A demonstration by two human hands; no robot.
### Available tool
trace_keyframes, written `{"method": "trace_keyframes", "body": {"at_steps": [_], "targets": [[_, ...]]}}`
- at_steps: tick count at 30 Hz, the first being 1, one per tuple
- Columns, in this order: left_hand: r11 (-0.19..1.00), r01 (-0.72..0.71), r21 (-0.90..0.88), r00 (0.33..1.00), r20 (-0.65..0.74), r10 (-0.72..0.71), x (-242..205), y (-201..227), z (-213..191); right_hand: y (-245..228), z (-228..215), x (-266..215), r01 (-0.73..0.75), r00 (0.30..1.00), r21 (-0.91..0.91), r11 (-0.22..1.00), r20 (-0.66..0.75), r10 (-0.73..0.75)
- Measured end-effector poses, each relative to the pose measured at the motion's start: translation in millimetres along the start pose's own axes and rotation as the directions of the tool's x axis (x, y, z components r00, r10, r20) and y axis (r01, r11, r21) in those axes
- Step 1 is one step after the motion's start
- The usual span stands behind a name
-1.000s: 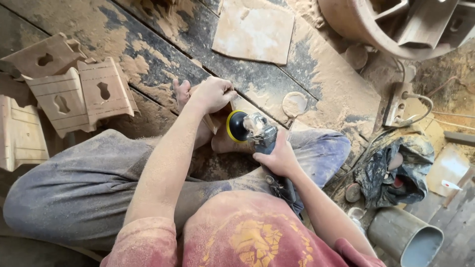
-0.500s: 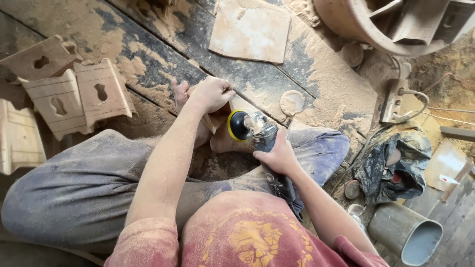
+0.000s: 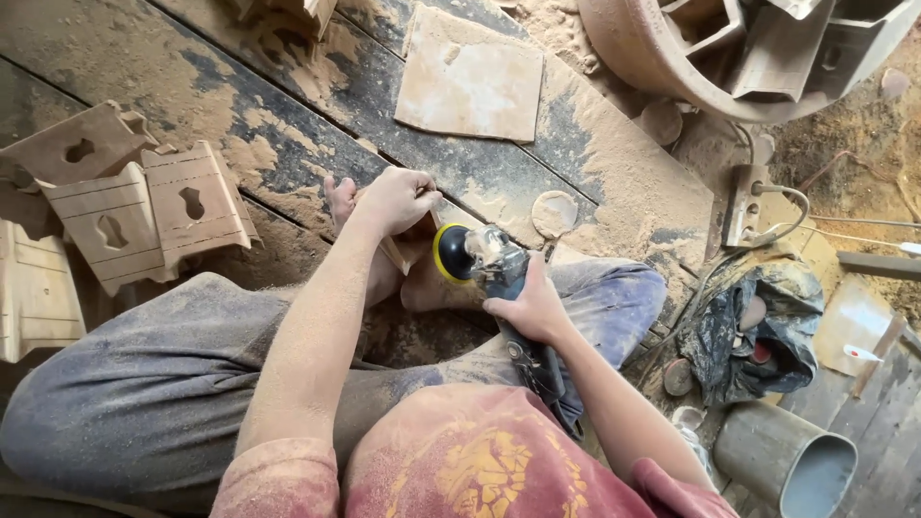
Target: Sanding small decorative wooden pieces using a handheld power sander while sitting on the floor.
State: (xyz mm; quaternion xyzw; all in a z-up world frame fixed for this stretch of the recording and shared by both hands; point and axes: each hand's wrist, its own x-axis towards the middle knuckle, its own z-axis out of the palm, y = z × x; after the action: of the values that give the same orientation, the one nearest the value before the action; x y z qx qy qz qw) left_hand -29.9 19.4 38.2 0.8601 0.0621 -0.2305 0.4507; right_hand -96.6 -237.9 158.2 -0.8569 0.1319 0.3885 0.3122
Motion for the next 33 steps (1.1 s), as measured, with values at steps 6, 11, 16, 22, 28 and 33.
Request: {"method": "trace_keyframes", "body": {"at_steps": [6,11,16,22,28,33], "targets": [[1.000,-0.003,0.031,1.000,-0.005,0.004,-11.8,14.3,-5.5,14.9,7.0,2.2,0.000,1.000,-0.053,0.999,-0.008,0.000],[0.999,-0.023,0.022,1.000,-0.014,0.023,-5.7,6.2,-4.5,9.8,0.2,-1.1,-0.015,1.000,-0.054,0.998,-0.028,0.013],[0.999,-0.026,0.034,1.000,-0.010,0.026,-2.5,-0.6,6.1,13.8,7.2,1.8,0.003,1.000,-0.039,0.999,-0.019,-0.004],[0.988,0.002,0.151,1.000,0.000,-0.002,3.2,-4.6,14.0,15.4,6.1,-0.4,0.003,1.000,-0.051,0.999,-0.018,-0.004],[0.989,0.028,0.144,0.998,0.059,-0.037,14.8,4.8,-3.3,14.7,-4.1,1.4,0.107,0.993,-0.045,0.993,-0.037,-0.109],[1.000,0.002,0.006,0.994,0.105,-0.003,37.0,-9.4,-6.1,52.5,-25.0,5.5,-0.021,0.988,0.076,0.997,-0.152,0.033]]}}
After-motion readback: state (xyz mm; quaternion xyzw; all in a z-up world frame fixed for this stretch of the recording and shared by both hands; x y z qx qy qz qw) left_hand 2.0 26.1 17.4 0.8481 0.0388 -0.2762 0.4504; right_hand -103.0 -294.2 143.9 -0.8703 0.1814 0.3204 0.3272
